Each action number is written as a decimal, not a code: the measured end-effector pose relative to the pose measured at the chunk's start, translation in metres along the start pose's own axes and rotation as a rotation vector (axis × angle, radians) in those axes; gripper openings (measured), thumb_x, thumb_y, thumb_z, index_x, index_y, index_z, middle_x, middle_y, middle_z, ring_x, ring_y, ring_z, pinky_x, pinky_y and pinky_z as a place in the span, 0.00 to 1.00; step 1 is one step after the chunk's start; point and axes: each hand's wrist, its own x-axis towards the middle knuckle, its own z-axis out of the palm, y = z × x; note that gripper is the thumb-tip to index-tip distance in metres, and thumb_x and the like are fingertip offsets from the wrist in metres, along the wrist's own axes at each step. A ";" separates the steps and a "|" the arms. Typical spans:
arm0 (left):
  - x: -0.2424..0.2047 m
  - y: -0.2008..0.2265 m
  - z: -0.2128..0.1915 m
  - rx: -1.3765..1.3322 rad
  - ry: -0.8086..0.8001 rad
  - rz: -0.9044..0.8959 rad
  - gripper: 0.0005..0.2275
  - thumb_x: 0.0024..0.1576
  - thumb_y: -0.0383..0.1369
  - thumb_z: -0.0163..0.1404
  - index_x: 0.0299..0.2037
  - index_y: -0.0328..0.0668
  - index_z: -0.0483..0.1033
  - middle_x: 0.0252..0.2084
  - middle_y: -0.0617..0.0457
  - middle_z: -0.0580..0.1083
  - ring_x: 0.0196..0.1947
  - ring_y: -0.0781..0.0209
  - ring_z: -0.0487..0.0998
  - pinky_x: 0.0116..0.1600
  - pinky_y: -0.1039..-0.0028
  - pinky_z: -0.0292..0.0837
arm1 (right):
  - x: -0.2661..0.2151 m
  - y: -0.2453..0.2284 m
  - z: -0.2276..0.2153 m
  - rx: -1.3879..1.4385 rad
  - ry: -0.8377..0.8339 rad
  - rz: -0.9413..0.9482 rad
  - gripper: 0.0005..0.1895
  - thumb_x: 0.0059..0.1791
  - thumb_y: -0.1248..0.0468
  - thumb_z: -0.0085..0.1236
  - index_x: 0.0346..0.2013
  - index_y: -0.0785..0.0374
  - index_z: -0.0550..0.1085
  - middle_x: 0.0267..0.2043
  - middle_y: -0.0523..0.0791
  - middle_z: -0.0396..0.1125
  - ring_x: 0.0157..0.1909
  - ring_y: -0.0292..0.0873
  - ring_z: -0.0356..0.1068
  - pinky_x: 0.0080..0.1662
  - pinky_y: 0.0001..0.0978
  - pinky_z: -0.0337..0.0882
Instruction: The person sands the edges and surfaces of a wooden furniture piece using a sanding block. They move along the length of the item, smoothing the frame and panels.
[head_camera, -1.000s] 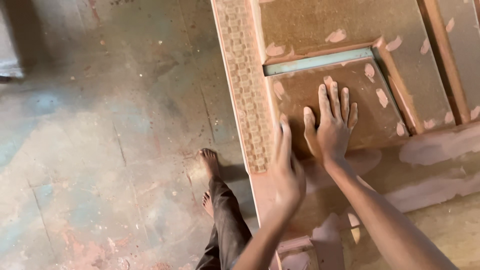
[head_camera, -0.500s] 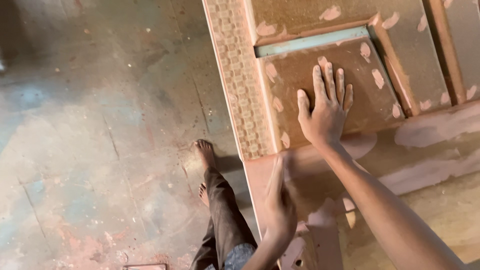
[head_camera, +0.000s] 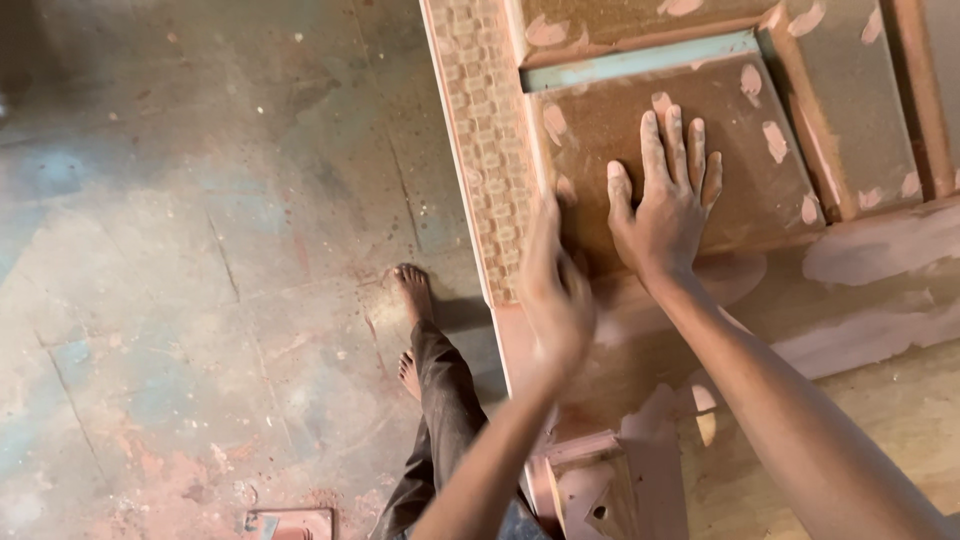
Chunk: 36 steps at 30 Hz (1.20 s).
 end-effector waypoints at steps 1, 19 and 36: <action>0.015 -0.005 0.006 -0.005 0.017 -0.012 0.24 0.60 0.12 0.36 0.69 0.28 0.65 0.71 0.36 0.67 0.74 0.42 0.66 0.78 0.60 0.57 | 0.001 0.000 0.001 0.007 -0.002 -0.002 0.32 0.60 0.52 0.49 0.76 0.63 0.61 0.79 0.53 0.52 0.80 0.61 0.43 0.74 0.64 0.38; -0.058 0.020 -0.043 -0.003 -0.117 -0.148 0.25 0.57 0.11 0.37 0.67 0.24 0.65 0.67 0.31 0.69 0.70 0.38 0.69 0.71 0.61 0.65 | -0.001 -0.002 -0.001 0.021 -0.026 0.011 0.32 0.60 0.52 0.49 0.76 0.62 0.60 0.80 0.53 0.49 0.81 0.60 0.41 0.75 0.64 0.37; 0.094 -0.002 0.016 -0.080 0.020 -0.057 0.26 0.60 0.12 0.40 0.70 0.31 0.65 0.68 0.38 0.70 0.68 0.47 0.71 0.72 0.65 0.66 | 0.000 -0.002 -0.002 0.029 -0.008 -0.001 0.32 0.61 0.49 0.47 0.76 0.63 0.61 0.80 0.51 0.51 0.81 0.61 0.42 0.74 0.65 0.38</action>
